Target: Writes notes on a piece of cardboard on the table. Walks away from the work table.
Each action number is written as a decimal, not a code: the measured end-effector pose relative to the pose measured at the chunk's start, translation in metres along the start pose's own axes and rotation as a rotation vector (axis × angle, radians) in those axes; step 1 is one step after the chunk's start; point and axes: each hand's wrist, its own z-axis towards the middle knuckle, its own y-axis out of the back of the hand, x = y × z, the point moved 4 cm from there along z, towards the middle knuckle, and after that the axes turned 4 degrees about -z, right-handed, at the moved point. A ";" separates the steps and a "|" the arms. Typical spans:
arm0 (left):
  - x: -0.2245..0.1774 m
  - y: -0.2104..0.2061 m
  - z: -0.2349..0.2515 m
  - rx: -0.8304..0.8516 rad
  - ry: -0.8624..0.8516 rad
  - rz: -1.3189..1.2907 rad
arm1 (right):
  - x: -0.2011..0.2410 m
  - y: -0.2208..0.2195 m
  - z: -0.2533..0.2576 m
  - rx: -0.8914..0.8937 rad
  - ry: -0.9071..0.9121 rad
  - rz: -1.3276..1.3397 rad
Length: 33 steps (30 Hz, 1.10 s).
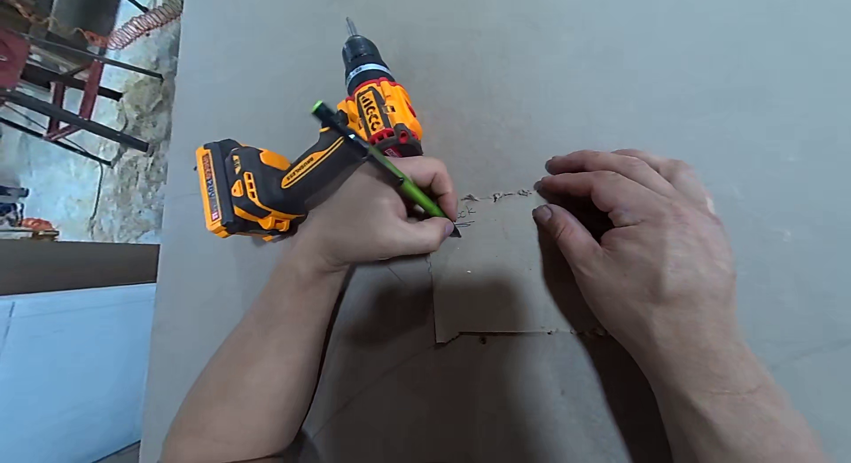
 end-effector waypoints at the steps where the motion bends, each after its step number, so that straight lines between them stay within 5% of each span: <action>1: 0.001 -0.001 0.001 -0.003 0.010 0.020 | 0.000 0.000 0.000 0.001 -0.004 -0.004; 33: 0.003 -0.004 0.001 0.026 0.025 0.001 | 0.001 0.001 -0.002 0.002 -0.015 -0.001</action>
